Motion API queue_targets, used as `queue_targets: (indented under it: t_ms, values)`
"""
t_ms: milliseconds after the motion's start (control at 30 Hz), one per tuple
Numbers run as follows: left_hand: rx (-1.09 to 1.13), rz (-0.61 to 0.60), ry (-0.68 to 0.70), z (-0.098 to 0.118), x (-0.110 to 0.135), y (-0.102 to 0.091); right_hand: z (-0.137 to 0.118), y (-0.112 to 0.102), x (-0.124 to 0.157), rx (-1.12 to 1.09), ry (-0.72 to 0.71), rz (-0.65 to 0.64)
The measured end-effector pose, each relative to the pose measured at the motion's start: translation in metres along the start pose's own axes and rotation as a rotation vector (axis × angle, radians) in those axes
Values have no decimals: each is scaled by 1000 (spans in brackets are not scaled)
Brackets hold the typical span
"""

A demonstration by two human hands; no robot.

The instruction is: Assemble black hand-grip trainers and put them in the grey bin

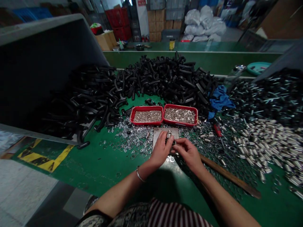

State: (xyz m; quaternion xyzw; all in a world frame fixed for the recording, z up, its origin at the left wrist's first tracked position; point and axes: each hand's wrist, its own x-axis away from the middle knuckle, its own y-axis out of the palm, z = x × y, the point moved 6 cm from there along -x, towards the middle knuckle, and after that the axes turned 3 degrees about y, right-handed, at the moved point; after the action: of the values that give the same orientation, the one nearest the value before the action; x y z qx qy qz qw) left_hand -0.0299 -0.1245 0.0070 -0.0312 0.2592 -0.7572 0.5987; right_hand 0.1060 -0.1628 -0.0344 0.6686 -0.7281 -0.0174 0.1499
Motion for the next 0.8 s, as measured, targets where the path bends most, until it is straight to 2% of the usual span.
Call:
queue_targets:
  t_ms: [100, 233, 300, 367, 400, 433, 467, 533, 600, 667, 733, 800]
  values:
    - [-6, -110, 118, 11, -1, -1, 0, 3, 4, -18, -8, -43]
    - [-22, -316, 230, 15, 1, 2, 15, 20, 15, -280, 226, -256]
    - [-33, -356, 180, 7, 0, 3, 16, 23, 24, -168, 298, -376]
    - [-11, -317, 73, -5, -3, 0, 4, 8, 24, 218, 228, -449]
    - [22, -275, 13, -11, -6, -3, -7, -9, 17, 471, 140, -415]
    - [70, -219, -45, -17, -9, -8, -23, -32, 6, 741, 35, -324]
    - [126, -154, -101, -22, -12, -12, -42, -60, -8, 979, -77, -157]
    - [239, -20, -201, -30, -16, -21, -79, -127, -40, 1366, -112, 222]
    - [310, 59, -277, -35, -17, -24, -105, -181, -74, 1481, -92, 391]
    - [338, 33, -307, -35, -15, -16, -120, -219, -104, 1561, -77, 462]
    - [348, -38, -316, -33, -11, -5, -125, -239, -126, 1617, -61, 488]
    - [364, -81, -324, -32, -8, 4, -123, -249, -140, 1653, -47, 489]
